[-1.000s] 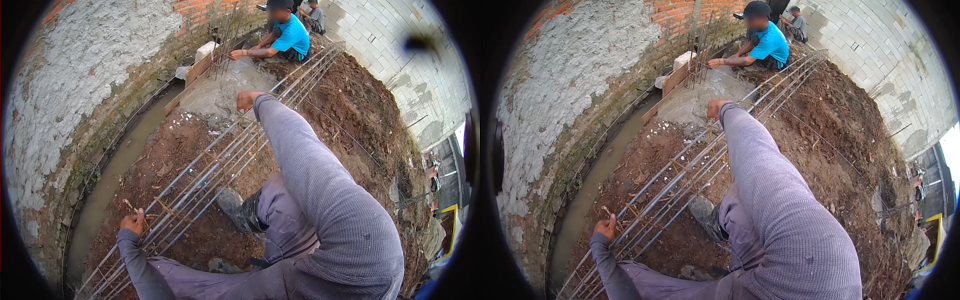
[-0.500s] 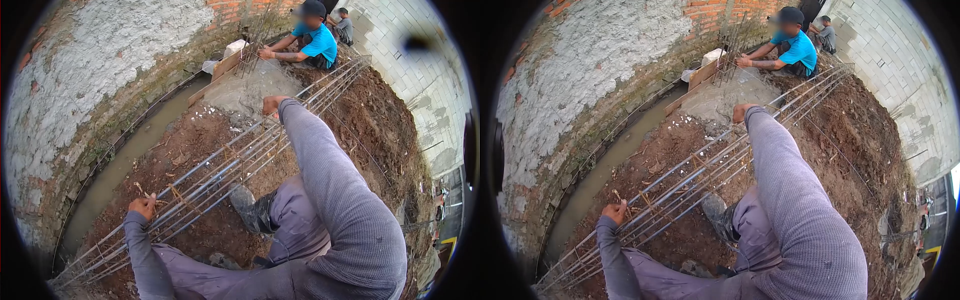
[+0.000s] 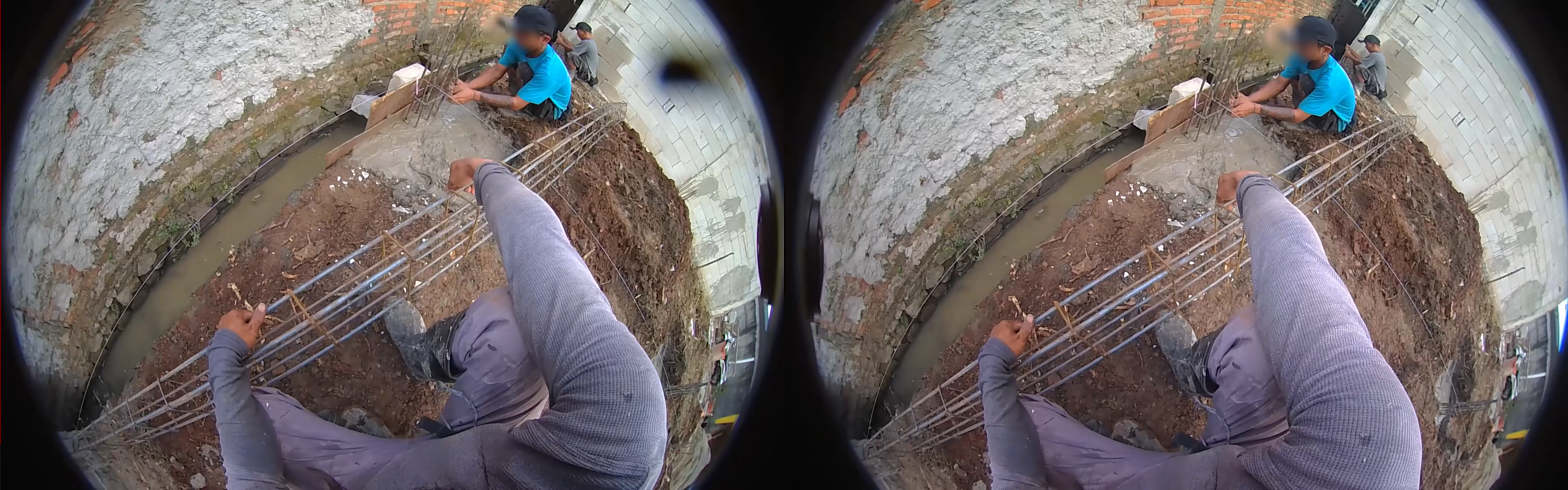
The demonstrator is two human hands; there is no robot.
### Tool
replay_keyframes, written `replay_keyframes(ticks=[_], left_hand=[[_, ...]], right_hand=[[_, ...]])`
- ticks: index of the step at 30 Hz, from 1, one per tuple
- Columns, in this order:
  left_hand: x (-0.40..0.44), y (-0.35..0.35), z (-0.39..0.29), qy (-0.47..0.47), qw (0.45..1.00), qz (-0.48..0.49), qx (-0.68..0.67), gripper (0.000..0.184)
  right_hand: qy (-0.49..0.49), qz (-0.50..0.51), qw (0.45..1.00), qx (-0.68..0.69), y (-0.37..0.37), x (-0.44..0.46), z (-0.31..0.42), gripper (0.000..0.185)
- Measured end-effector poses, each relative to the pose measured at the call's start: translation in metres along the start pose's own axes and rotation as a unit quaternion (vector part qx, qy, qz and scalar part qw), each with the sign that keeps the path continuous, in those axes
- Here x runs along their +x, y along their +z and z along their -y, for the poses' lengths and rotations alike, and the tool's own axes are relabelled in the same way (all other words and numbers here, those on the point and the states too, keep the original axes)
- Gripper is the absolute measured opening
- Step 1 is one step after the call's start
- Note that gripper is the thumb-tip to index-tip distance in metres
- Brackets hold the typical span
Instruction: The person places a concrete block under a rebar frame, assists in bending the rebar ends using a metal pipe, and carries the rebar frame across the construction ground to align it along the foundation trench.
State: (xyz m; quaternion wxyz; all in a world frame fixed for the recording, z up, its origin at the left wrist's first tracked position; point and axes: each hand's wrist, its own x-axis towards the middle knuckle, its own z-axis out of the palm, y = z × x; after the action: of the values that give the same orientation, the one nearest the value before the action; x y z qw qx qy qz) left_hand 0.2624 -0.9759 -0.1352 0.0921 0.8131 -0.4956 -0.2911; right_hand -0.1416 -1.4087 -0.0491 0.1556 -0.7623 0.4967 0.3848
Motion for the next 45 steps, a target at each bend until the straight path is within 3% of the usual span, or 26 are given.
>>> replay_keyframes(ticks=[6,10,12,15,19,21,31,33,37,45], left_hand=[[-0.001,-0.007,-0.006,-0.034,0.998,0.045,0.016,0.068],[-0.001,-0.004,-0.005,-0.024,0.999,0.025,0.008,0.074],[0.001,0.001,0.002,-0.002,1.000,0.008,0.002,0.075],[0.004,0.002,0.006,0.000,1.000,0.022,0.011,0.075],[0.000,-0.002,-0.002,-0.008,0.999,0.027,0.015,0.073],[-0.002,-0.003,-0.003,-0.004,1.000,0.021,0.013,0.068],[-0.001,-0.004,-0.003,-0.005,1.000,0.027,0.005,0.066],[-0.004,-0.009,-0.010,-0.024,0.999,0.038,-0.005,0.069],[-0.004,-0.009,-0.008,-0.017,0.999,0.040,-0.005,0.067],[-0.006,-0.013,-0.015,-0.031,0.998,0.051,0.008,0.068]], right_hand=[[0.013,-0.016,1.000,-0.012,-0.001,-0.010,0.006,0.040],[0.021,-0.012,1.000,0.003,0.000,-0.010,0.005,0.041],[0.052,-0.017,0.998,0.027,0.001,-0.011,0.007,0.026],[0.022,0.004,0.999,-0.041,-0.003,-0.013,0.009,0.027],[0.040,-0.009,0.999,-0.010,0.001,-0.007,0.006,0.027],[0.036,-0.015,0.999,0.017,0.001,-0.007,0.005,0.044],[0.020,-0.010,0.999,0.026,0.001,-0.006,0.005,0.042],[0.041,-0.018,0.999,0.024,0.000,-0.011,0.008,0.030],[-0.013,-0.017,1.000,-0.012,-0.002,-0.012,0.008,0.040],[0.040,-0.011,0.999,0.024,-0.001,-0.011,0.008,0.040]])
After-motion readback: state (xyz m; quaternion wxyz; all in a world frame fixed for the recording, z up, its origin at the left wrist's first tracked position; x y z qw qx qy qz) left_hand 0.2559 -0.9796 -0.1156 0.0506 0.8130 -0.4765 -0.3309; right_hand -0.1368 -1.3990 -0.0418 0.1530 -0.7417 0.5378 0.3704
